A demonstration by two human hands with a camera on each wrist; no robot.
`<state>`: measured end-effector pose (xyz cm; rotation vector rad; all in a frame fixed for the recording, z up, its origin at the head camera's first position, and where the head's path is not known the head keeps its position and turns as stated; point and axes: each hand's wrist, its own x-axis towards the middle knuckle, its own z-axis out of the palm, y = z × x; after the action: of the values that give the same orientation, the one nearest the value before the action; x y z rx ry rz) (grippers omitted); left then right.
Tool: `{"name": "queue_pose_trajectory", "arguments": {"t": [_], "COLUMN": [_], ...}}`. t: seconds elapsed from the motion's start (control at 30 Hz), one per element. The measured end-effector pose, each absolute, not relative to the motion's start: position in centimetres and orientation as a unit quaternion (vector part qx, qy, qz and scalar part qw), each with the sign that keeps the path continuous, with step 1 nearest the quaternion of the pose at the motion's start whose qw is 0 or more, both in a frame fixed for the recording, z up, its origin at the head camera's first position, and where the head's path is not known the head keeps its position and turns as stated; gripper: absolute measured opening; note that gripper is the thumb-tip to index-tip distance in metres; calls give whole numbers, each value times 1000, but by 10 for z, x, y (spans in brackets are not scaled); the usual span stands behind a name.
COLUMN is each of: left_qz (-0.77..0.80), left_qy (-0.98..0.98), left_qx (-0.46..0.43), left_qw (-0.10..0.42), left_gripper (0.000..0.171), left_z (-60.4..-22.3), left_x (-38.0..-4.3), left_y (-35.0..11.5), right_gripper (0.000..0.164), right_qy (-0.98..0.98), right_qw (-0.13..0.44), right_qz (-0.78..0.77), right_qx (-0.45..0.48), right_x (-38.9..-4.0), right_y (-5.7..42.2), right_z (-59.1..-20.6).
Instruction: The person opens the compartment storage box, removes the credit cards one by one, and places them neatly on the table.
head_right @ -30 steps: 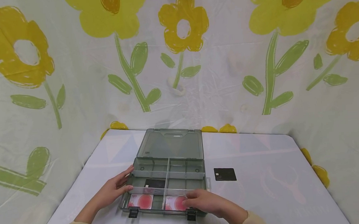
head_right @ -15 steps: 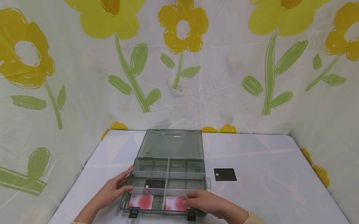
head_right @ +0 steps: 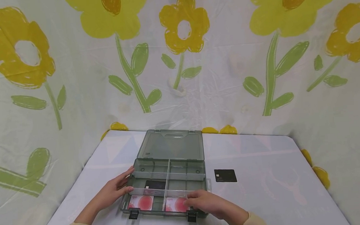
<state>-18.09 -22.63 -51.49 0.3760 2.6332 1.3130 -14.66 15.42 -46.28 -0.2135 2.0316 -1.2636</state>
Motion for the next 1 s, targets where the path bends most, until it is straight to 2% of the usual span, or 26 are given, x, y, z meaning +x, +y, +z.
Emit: {"name": "queue_pose_trajectory", "arguments": {"t": [1.0], "left_qz": [432], "left_qy": [888], "left_qx": [137], "left_qw": [79], "left_gripper": [78], "left_z": [-512], "left_x": [-179], "left_y": [-226], "right_gripper": [52], "right_qy": [783], "right_qw": [348], "right_qz": [-508], "right_qx": [-90], "right_x": [-142], "right_y": [160], "right_z": [-446]}}
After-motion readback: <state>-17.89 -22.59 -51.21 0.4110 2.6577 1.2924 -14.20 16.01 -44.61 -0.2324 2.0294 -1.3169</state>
